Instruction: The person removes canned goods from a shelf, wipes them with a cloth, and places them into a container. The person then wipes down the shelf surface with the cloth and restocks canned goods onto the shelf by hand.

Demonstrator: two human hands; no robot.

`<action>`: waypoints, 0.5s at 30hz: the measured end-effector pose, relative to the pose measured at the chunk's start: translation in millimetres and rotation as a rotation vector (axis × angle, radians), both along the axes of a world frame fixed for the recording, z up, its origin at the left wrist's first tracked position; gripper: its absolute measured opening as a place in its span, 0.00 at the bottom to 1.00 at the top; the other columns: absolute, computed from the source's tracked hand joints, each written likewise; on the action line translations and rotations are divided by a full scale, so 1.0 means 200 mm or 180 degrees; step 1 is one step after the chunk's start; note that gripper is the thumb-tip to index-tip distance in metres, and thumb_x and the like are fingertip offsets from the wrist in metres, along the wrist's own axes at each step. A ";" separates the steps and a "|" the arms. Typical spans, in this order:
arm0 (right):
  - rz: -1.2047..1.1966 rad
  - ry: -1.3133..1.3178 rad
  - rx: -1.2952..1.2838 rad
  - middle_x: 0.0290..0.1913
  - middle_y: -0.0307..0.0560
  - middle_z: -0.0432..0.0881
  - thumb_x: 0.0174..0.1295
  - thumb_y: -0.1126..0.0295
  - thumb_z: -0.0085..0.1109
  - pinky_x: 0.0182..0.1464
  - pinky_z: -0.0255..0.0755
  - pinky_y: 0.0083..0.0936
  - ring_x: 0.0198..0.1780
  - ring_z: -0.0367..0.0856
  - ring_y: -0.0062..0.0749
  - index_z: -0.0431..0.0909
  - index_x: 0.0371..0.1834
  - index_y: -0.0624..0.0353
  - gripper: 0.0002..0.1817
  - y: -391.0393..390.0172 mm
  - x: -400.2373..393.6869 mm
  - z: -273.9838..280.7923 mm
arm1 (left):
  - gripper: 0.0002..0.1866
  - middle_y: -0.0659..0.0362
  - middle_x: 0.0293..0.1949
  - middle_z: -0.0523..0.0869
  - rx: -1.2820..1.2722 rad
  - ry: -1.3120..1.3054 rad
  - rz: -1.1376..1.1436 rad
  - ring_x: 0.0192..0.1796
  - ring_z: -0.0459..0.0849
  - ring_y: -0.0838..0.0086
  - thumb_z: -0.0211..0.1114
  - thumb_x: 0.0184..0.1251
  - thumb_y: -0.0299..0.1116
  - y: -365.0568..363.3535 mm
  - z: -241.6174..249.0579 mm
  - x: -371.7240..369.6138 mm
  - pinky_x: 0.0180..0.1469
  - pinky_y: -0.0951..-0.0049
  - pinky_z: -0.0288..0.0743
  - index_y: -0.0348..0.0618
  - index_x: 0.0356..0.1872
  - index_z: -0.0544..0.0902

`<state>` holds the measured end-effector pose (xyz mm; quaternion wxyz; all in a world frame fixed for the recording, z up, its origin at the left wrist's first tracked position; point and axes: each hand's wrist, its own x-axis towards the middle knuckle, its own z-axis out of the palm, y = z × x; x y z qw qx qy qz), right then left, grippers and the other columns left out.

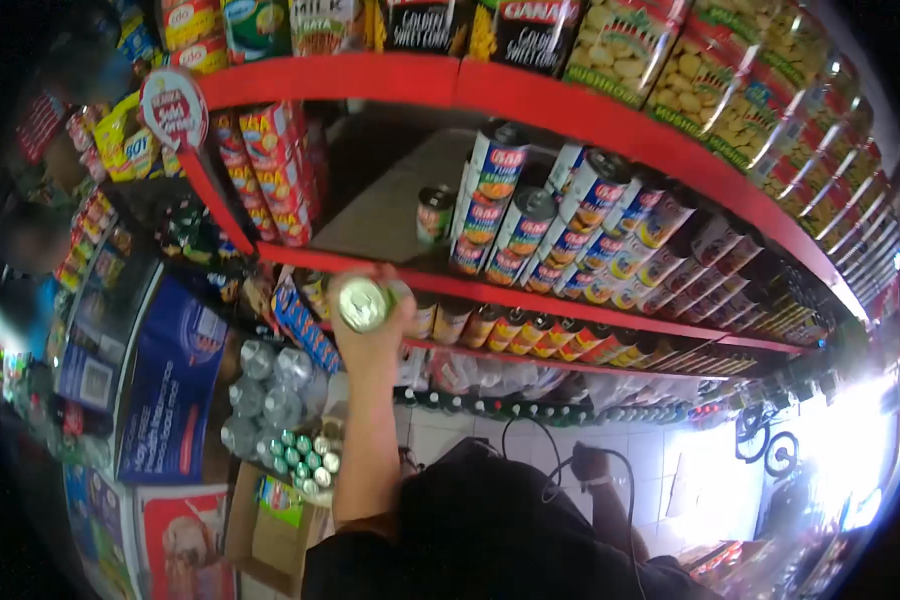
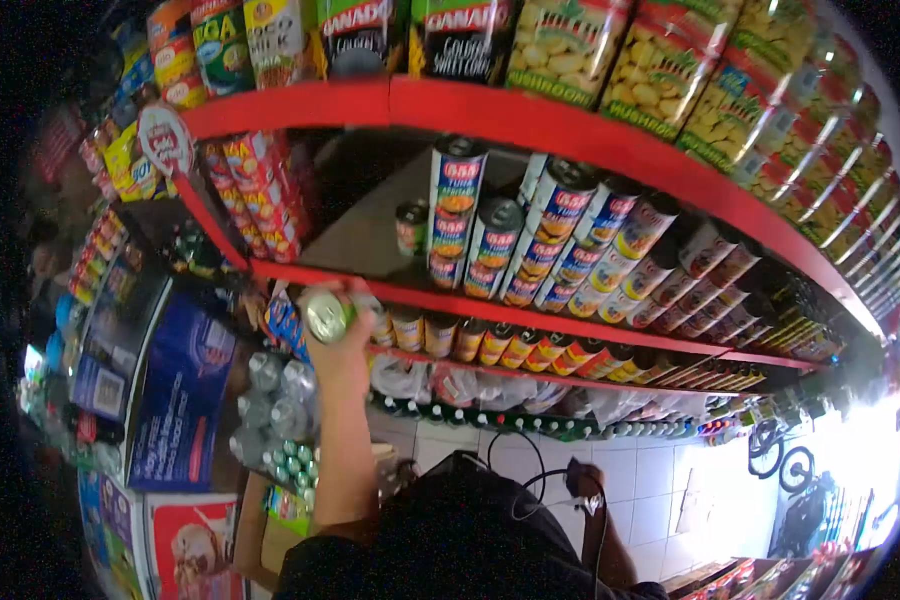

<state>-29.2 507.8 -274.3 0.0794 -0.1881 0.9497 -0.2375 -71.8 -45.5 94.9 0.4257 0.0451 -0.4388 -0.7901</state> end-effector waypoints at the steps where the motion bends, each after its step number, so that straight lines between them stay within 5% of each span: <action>1: 0.0816 0.0880 0.0980 0.28 0.40 0.78 0.69 0.58 0.59 0.30 0.73 0.35 0.29 0.78 0.33 0.77 0.38 0.58 0.14 -0.04 -0.12 0.08 | 0.28 0.56 0.49 0.84 -0.0126 -0.0461 -0.0336 0.54 0.86 0.68 0.77 0.54 0.17 0.08 -0.06 0.12 0.55 0.68 0.83 0.40 0.56 0.76; 4: -0.0251 0.0271 -0.0357 0.27 0.44 0.79 0.68 0.60 0.64 0.33 0.72 0.32 0.31 0.80 0.33 0.80 0.36 0.60 0.13 -0.39 -0.36 0.48 | 0.30 0.61 0.46 0.88 -0.0982 -0.2347 -0.0910 0.49 0.85 0.75 0.82 0.52 0.25 0.35 -0.39 0.28 0.54 0.70 0.81 0.41 0.56 0.78; 6: -0.0557 -0.0391 -0.1314 0.28 0.48 0.82 0.66 0.63 0.67 0.41 0.76 0.32 0.35 0.84 0.35 0.83 0.41 0.62 0.12 -0.62 -0.52 0.70 | 0.29 0.59 0.43 0.89 -0.1106 -0.2142 -0.0878 0.46 0.86 0.76 0.84 0.52 0.29 0.54 -0.78 0.30 0.53 0.72 0.80 0.39 0.54 0.79; 9: 0.0066 -0.0008 -0.1456 0.36 0.52 0.85 0.63 0.68 0.68 0.47 0.77 0.32 0.41 0.86 0.34 0.84 0.46 0.62 0.12 -1.02 -0.54 1.21 | 0.29 0.56 0.43 0.89 -0.1485 -0.2363 -0.1136 0.46 0.87 0.73 0.84 0.51 0.31 0.62 -0.73 0.35 0.53 0.70 0.81 0.37 0.53 0.80; 12: 0.0973 0.0166 -0.1440 0.42 0.53 0.85 0.60 0.72 0.69 0.48 0.78 0.34 0.43 0.85 0.40 0.84 0.47 0.61 0.13 -1.25 -0.50 1.45 | 0.30 0.46 0.45 0.89 -0.1672 -0.2377 -0.0866 0.50 0.89 0.53 0.83 0.48 0.35 0.63 -0.65 0.35 0.53 0.60 0.81 0.37 0.53 0.80; 13: 0.1339 0.0356 -0.1539 0.43 0.52 0.84 0.58 0.73 0.70 0.48 0.78 0.35 0.43 0.85 0.42 0.84 0.47 0.61 0.14 -1.31 -0.47 1.49 | 0.29 0.50 0.44 0.89 -0.2005 -0.2430 -0.0743 0.48 0.89 0.62 0.84 0.48 0.29 0.62 -0.60 0.34 0.54 0.65 0.81 0.37 0.52 0.79; 15: 0.1878 0.0594 -0.1401 0.44 0.50 0.83 0.56 0.74 0.71 0.47 0.78 0.36 0.43 0.84 0.45 0.85 0.48 0.60 0.15 -1.39 -0.36 1.58 | 0.30 0.49 0.43 0.89 -0.2234 -0.2221 -0.0410 0.47 0.89 0.59 0.84 0.46 0.29 0.61 -0.61 0.32 0.53 0.63 0.81 0.37 0.51 0.79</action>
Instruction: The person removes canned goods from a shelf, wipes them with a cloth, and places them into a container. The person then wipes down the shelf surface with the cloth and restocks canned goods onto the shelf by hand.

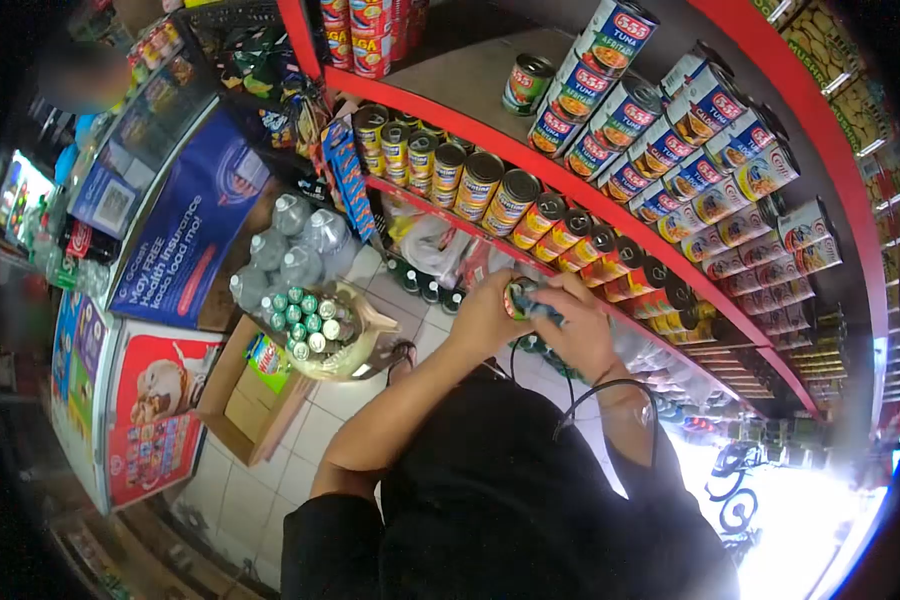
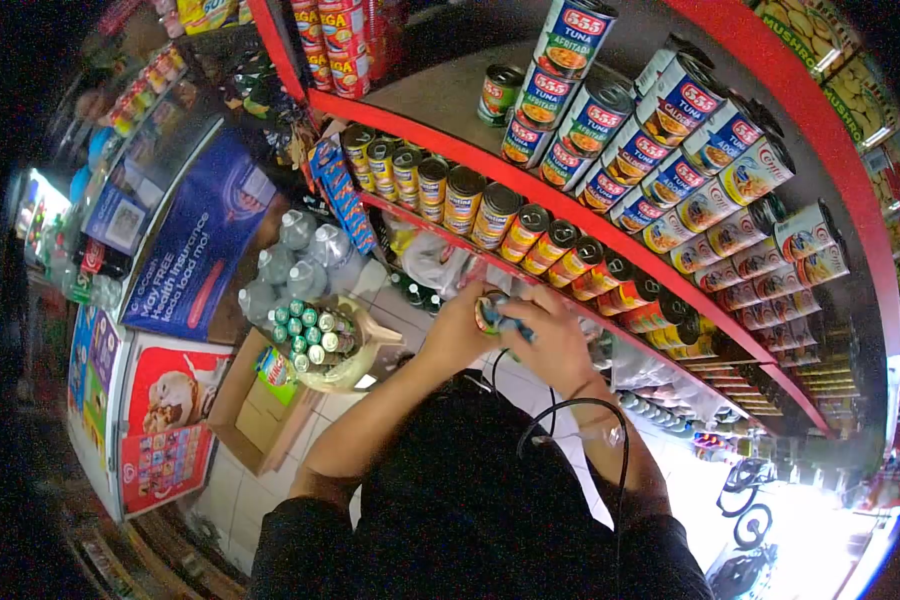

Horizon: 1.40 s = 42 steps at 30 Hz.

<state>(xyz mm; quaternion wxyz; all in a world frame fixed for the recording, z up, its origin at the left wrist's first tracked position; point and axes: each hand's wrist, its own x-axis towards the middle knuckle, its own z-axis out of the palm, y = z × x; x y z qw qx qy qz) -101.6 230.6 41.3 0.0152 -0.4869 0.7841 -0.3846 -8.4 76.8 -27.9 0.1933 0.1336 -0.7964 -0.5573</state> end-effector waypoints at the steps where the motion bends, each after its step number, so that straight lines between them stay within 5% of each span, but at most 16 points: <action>1: 0.0214 0.0188 0.0038 0.44 0.49 0.82 0.56 0.74 0.72 0.47 0.79 0.37 0.43 0.84 0.46 0.85 0.48 0.59 0.15 -0.01 0.03 0.03 | 0.30 0.49 0.43 0.88 -0.0147 0.0149 0.0058 0.47 0.88 0.57 0.84 0.46 0.29 -0.01 0.02 -0.01 0.52 0.63 0.81 0.37 0.51 0.79; 8: 0.0030 0.0335 0.0398 0.42 0.47 0.80 0.55 0.74 0.72 0.42 0.78 0.36 0.42 0.83 0.44 0.87 0.47 0.57 0.14 0.09 0.07 0.00 | 0.27 0.46 0.44 0.86 -0.0238 0.0145 0.0073 0.49 0.84 0.46 0.82 0.44 0.30 0.07 0.01 0.03 0.54 0.53 0.77 0.40 0.48 0.82; 21: -0.0426 -0.0165 0.0068 0.40 0.48 0.82 0.56 0.74 0.70 0.41 0.78 0.38 0.40 0.83 0.47 0.87 0.42 0.58 0.10 0.05 0.13 -0.04 | 0.23 0.51 0.45 0.85 -0.0546 0.0369 -0.0282 0.52 0.82 0.48 0.80 0.44 0.31 0.01 0.00 -0.01 0.56 0.55 0.76 0.42 0.45 0.84; 27: -0.0335 0.0521 0.0407 0.38 0.47 0.82 0.55 0.73 0.72 0.40 0.78 0.37 0.37 0.84 0.47 0.86 0.43 0.58 0.11 0.02 0.12 -0.03 | 0.23 0.52 0.43 0.84 -0.0551 0.0488 -0.0269 0.51 0.82 0.51 0.81 0.43 0.32 -0.03 -0.05 0.00 0.55 0.55 0.77 0.44 0.44 0.83; 31: -0.0390 -0.0242 -0.0002 0.37 0.48 0.81 0.58 0.74 0.71 0.40 0.78 0.33 0.36 0.83 0.45 0.86 0.44 0.58 0.10 -0.07 0.17 -0.01 | 0.24 0.53 0.45 0.85 -0.0357 0.0618 -0.0219 0.51 0.82 0.51 0.82 0.42 0.31 -0.09 -0.03 0.01 0.56 0.54 0.76 0.44 0.44 0.83; 35: -0.0259 -0.0637 0.0428 0.37 0.49 0.81 0.59 0.74 0.70 0.41 0.78 0.31 0.36 0.84 0.42 0.86 0.43 0.61 0.09 -0.01 0.12 0.04 | 0.23 0.53 0.44 0.86 -0.0019 0.0458 -0.0200 0.52 0.83 0.51 0.81 0.42 0.29 -0.12 -0.03 0.02 0.56 0.54 0.76 0.44 0.43 0.83; 42: -0.0544 0.0323 0.0166 0.37 0.46 0.81 0.56 0.75 0.71 0.40 0.79 0.36 0.38 0.83 0.45 0.88 0.43 0.55 0.11 -0.11 0.14 0.03 | 0.24 0.50 0.47 0.84 -0.0507 0.0411 -0.0284 0.53 0.82 0.49 0.78 0.45 0.29 -0.07 -0.03 -0.02 0.55 0.53 0.77 0.44 0.48 0.82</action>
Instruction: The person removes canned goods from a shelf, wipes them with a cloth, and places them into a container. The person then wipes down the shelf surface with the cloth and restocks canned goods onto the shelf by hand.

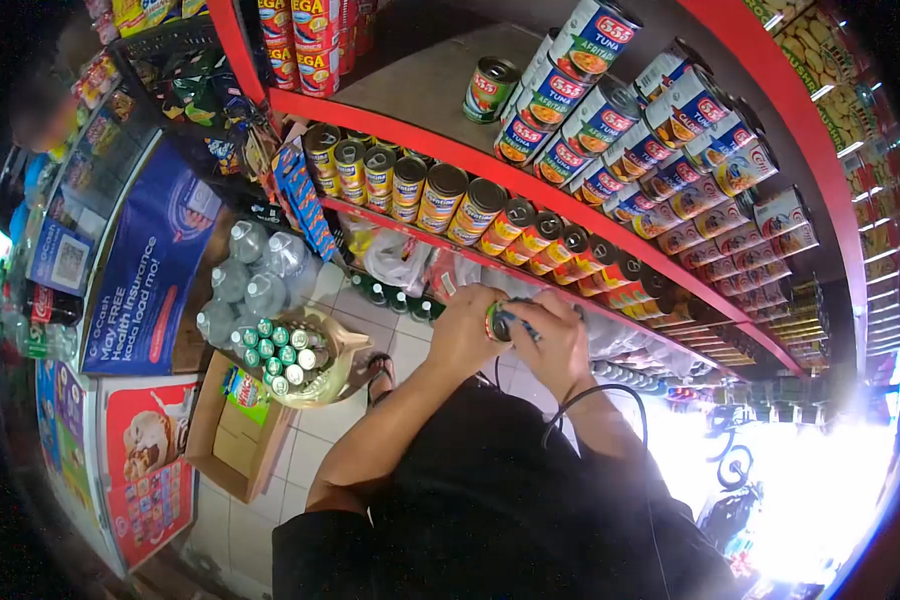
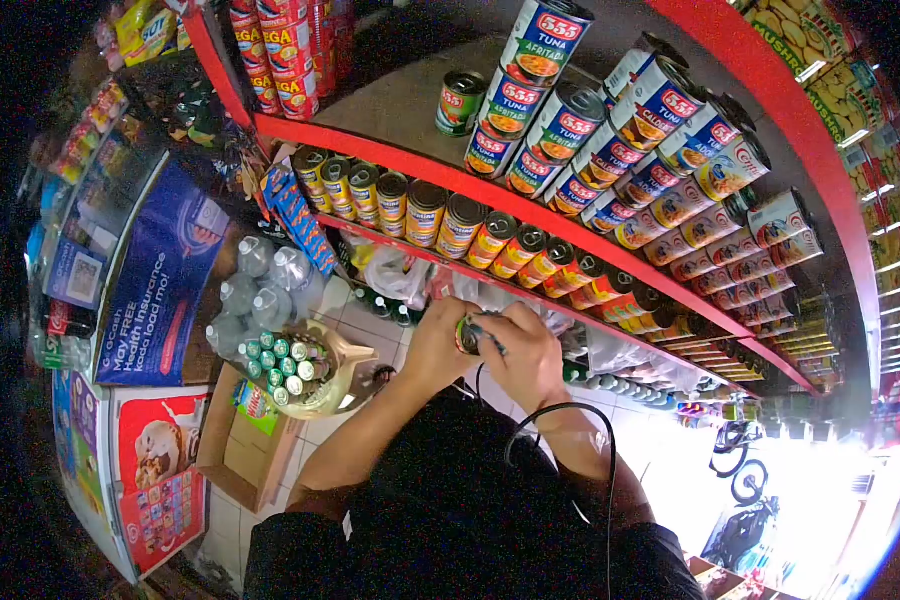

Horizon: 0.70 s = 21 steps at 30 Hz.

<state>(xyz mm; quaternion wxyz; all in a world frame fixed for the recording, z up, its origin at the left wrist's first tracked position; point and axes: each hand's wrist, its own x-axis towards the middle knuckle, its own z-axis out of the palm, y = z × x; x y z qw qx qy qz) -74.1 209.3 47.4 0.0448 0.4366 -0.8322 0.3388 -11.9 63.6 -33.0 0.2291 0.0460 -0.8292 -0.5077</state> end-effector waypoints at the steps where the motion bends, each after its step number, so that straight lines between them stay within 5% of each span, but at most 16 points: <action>1: 0.0011 0.0062 0.0026 0.37 0.46 0.80 0.56 0.75 0.71 0.40 0.79 0.37 0.38 0.83 0.45 0.88 0.43 0.55 0.11 -0.02 0.02 0.01 | 0.24 0.50 0.46 0.84 0.0038 -0.0038 -0.0003 0.53 0.82 0.49 0.78 0.45 0.29 -0.01 0.00 0.00 0.55 0.53 0.77 0.43 0.48 0.82; 5: 0.0869 -0.0497 0.0579 0.37 0.45 0.80 0.54 0.75 0.70 0.41 0.80 0.36 0.38 0.83 0.45 0.88 0.46 0.51 0.14 0.05 0.00 0.09 | 0.24 0.50 0.46 0.84 0.0173 -0.0197 0.0112 0.53 0.82 0.49 0.79 0.46 0.29 -0.03 -0.06 0.02 0.55 0.53 0.77 0.43 0.47 0.82; 13: -0.0174 0.0233 -0.0039 0.40 0.45 0.81 0.54 0.74 0.70 0.43 0.81 0.37 0.41 0.84 0.44 0.88 0.46 0.51 0.15 0.13 -0.08 0.01 | 0.22 0.51 0.44 0.85 0.0115 -0.0147 0.0091 0.52 0.82 0.50 0.79 0.46 0.29 -0.03 0.03 0.00 0.55 0.55 0.77 0.43 0.45 0.83; 16: 0.0086 0.0358 0.0343 0.40 0.44 0.80 0.53 0.74 0.71 0.43 0.81 0.37 0.42 0.84 0.45 0.87 0.47 0.51 0.16 0.09 -0.07 -0.03 | 0.22 0.51 0.44 0.84 0.0224 -0.0129 0.0133 0.52 0.81 0.49 0.79 0.45 0.29 0.02 0.05 -0.01 0.55 0.54 0.76 0.43 0.45 0.83; 21: 0.0369 -0.0542 0.0331 0.39 0.47 0.82 0.55 0.74 0.71 0.42 0.79 0.34 0.40 0.84 0.42 0.87 0.48 0.55 0.15 0.14 -0.03 -0.01 | 0.21 0.52 0.43 0.84 -0.0090 0.0033 0.0268 0.51 0.81 0.50 0.78 0.44 0.28 0.00 -0.01 -0.04 0.53 0.54 0.77 0.45 0.44 0.83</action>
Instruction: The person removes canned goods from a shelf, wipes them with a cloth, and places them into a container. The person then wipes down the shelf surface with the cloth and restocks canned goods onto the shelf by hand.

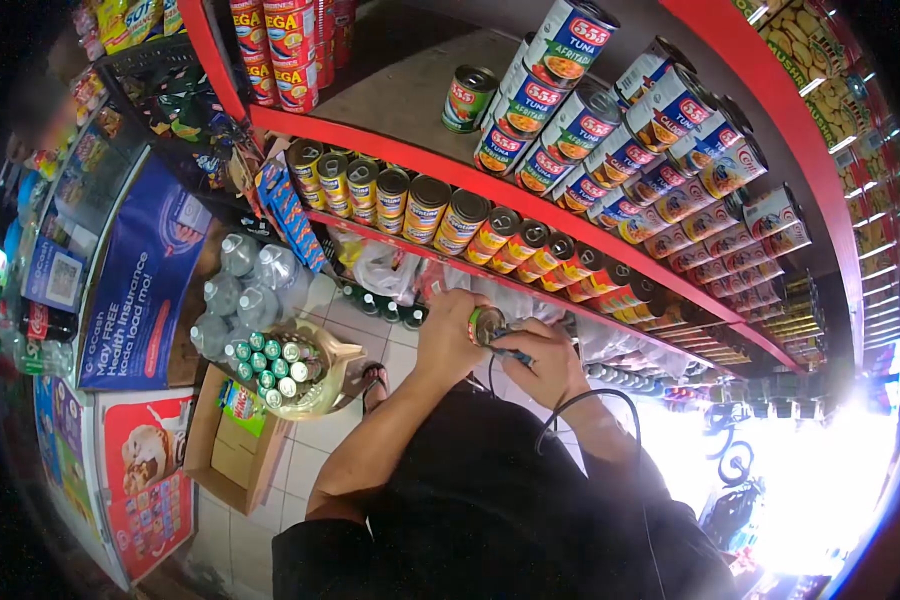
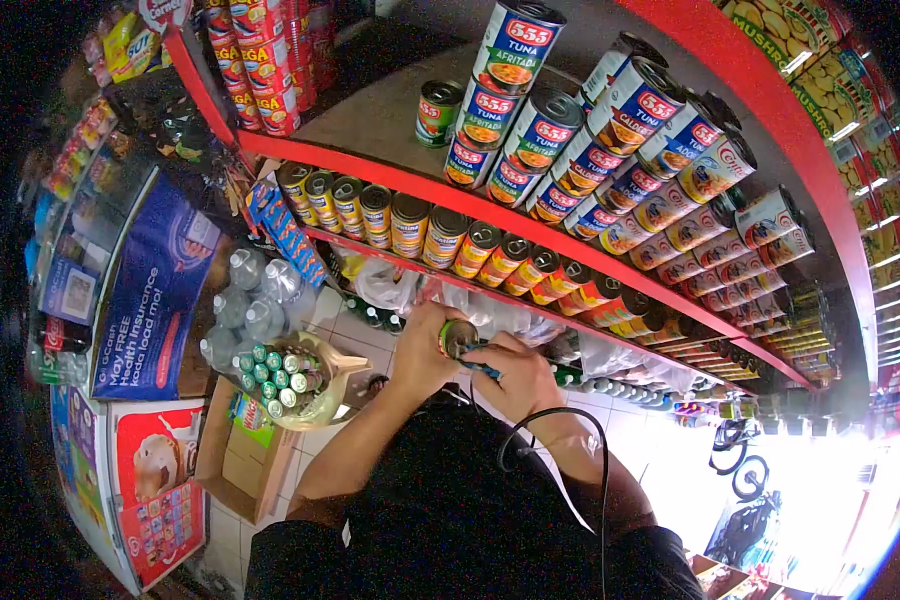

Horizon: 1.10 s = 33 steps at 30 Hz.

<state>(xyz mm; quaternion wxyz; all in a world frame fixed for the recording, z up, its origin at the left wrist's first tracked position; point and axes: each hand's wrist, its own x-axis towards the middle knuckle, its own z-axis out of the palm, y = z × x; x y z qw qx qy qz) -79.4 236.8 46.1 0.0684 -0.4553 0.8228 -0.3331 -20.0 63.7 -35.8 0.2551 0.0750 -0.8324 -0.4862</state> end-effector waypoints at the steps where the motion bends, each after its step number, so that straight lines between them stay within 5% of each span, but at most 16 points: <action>1: -0.0027 -0.0391 -0.0146 0.39 0.48 0.82 0.56 0.74 0.71 0.42 0.79 0.33 0.40 0.84 0.41 0.86 0.48 0.56 0.14 0.00 -0.02 0.01 | 0.21 0.52 0.43 0.84 0.0066 0.0015 -0.0064 0.51 0.81 0.51 0.78 0.44 0.28 0.00 0.01 -0.01 0.53 0.54 0.77 0.45 0.44 0.83; 2: -0.0057 -0.0783 -0.0296 0.39 0.49 0.83 0.57 0.74 0.71 0.41 0.78 0.32 0.39 0.85 0.41 0.86 0.47 0.58 0.14 0.01 -0.03 0.01 | 0.21 0.53 0.43 0.83 0.0046 0.0025 -0.0086 0.51 0.81 0.51 0.78 0.45 0.28 0.01 0.02 -0.01 0.53 0.55 0.77 0.45 0.44 0.83; 6: -0.1311 0.0043 -0.1105 0.39 0.52 0.85 0.60 0.73 0.71 0.42 0.79 0.34 0.36 0.85 0.44 0.86 0.45 0.62 0.11 -0.03 -0.03 -0.01 | 0.22 0.54 0.43 0.83 -0.0028 0.0072 -0.0056 0.51 0.81 0.52 0.78 0.45 0.27 0.04 0.12 -0.05 0.53 0.55 0.77 0.45 0.46 0.82; 10: -0.0686 0.0773 -0.0398 0.40 0.47 0.84 0.57 0.73 0.71 0.43 0.81 0.37 0.40 0.85 0.46 0.86 0.43 0.58 0.11 -0.09 0.01 0.05 | 0.24 0.55 0.43 0.83 -0.0216 0.0105 -0.0004 0.51 0.82 0.52 0.78 0.45 0.28 0.05 0.08 -0.06 0.53 0.56 0.78 0.46 0.47 0.82; 14: -0.0002 0.0362 -0.0013 0.39 0.46 0.82 0.54 0.73 0.72 0.43 0.81 0.36 0.41 0.85 0.46 0.88 0.42 0.55 0.12 -0.03 0.00 0.09 | 0.25 0.55 0.44 0.83 -0.0105 0.0102 -0.0172 0.51 0.82 0.53 0.79 0.45 0.29 0.01 0.04 -0.05 0.53 0.55 0.79 0.47 0.48 0.82; 22: -0.0666 0.0339 -0.0108 0.41 0.47 0.82 0.57 0.73 0.71 0.43 0.81 0.37 0.40 0.85 0.46 0.87 0.46 0.55 0.13 -0.06 0.04 0.04 | 0.24 0.55 0.43 0.82 -0.0271 0.0258 -0.0060 0.51 0.82 0.53 0.80 0.44 0.31 0.02 0.05 -0.07 0.52 0.55 0.79 0.48 0.47 0.82; 33: -0.0390 0.0181 0.0018 0.40 0.46 0.83 0.56 0.70 0.72 0.44 0.81 0.38 0.41 0.85 0.47 0.86 0.44 0.55 0.12 -0.04 0.06 0.06 | 0.24 0.55 0.43 0.83 -0.0023 0.0054 -0.0153 0.51 0.82 0.52 0.80 0.44 0.30 -0.01 0.06 -0.01 0.52 0.55 0.79 0.47 0.46 0.83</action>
